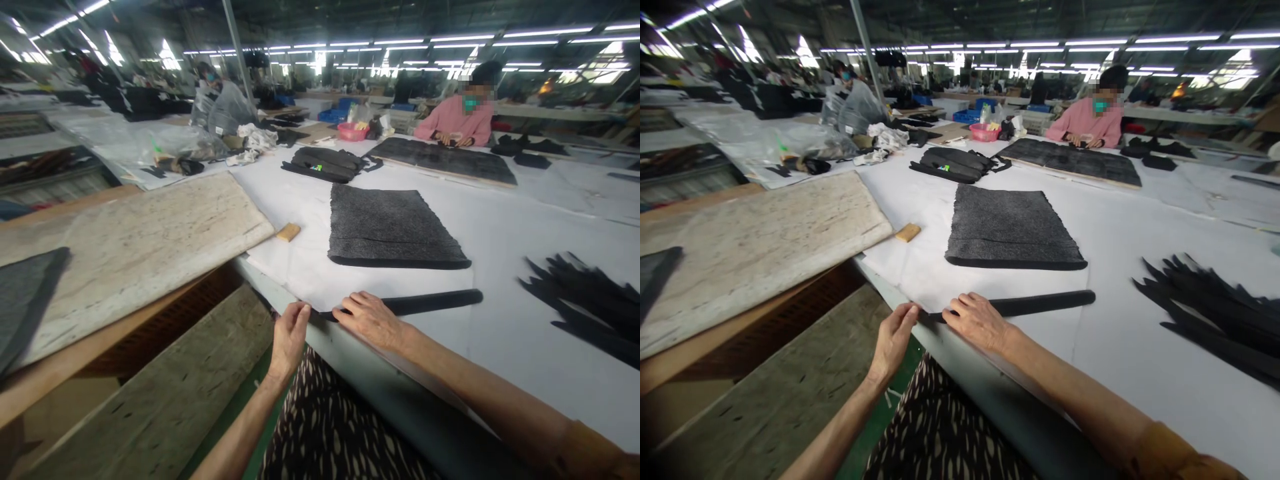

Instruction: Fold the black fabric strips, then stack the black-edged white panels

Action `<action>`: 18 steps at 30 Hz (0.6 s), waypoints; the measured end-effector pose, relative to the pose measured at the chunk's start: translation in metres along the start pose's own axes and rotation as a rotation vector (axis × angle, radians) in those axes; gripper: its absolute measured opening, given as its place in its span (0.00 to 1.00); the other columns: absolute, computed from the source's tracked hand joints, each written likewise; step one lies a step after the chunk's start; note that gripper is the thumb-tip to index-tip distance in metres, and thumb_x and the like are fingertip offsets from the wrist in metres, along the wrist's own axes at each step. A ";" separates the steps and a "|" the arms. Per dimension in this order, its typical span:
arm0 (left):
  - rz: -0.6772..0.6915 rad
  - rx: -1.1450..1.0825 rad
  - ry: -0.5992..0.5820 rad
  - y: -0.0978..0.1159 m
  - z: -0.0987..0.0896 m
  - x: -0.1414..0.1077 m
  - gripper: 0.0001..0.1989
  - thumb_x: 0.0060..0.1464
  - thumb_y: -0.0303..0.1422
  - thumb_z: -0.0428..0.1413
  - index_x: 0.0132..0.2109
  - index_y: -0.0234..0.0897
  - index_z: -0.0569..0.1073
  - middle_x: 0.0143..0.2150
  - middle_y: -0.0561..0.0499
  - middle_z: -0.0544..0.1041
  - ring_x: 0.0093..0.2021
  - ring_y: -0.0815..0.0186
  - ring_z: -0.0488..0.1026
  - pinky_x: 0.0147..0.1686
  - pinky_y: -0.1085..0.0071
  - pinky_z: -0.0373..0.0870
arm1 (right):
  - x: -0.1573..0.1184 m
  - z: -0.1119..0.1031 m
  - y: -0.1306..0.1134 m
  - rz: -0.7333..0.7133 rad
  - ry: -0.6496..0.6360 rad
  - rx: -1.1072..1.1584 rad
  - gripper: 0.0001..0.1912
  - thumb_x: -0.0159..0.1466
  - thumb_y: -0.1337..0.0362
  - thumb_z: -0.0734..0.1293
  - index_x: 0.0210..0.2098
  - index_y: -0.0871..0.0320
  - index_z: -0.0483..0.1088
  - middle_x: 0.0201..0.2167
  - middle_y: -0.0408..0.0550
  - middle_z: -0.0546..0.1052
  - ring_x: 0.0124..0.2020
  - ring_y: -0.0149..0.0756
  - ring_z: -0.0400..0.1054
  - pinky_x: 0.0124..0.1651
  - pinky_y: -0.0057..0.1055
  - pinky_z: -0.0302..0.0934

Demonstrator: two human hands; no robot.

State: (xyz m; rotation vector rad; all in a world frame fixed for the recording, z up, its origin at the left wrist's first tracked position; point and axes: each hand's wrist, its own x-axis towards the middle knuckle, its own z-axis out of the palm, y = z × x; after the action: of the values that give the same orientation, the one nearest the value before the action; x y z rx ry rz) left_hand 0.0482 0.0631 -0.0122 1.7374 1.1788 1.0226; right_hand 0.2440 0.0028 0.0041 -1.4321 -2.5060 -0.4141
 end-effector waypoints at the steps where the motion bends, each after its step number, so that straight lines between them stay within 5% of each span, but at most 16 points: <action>1: -0.089 -0.054 -0.042 0.000 0.000 -0.001 0.20 0.56 0.46 0.50 0.33 0.34 0.75 0.26 0.50 0.74 0.30 0.63 0.69 0.33 0.69 0.66 | 0.002 0.001 -0.001 -0.012 0.000 -0.002 0.07 0.67 0.69 0.59 0.40 0.58 0.69 0.33 0.47 0.69 0.36 0.36 0.60 0.39 0.34 0.54; 6: -0.249 -0.142 -0.157 -0.002 0.007 0.004 0.23 0.49 0.50 0.55 0.19 0.35 0.69 0.17 0.55 0.65 0.23 0.68 0.60 0.26 0.71 0.56 | 0.007 0.005 -0.003 -0.043 0.018 -0.031 0.09 0.67 0.72 0.59 0.39 0.57 0.69 0.31 0.46 0.69 0.34 0.35 0.60 0.37 0.34 0.53; 18: -0.277 -0.264 -0.126 -0.016 0.010 -0.003 0.20 0.45 0.45 0.57 0.17 0.37 0.65 0.18 0.56 0.63 0.25 0.68 0.58 0.30 0.71 0.54 | 0.002 0.009 0.005 -0.102 0.104 0.012 0.12 0.66 0.74 0.57 0.29 0.59 0.68 0.27 0.44 0.68 0.31 0.33 0.60 0.35 0.31 0.55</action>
State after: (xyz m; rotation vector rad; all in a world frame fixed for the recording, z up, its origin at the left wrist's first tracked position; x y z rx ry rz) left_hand 0.0514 0.0629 -0.0308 1.3688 1.1131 0.8463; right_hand 0.2469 0.0099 -0.0032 -1.2489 -2.5005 -0.4784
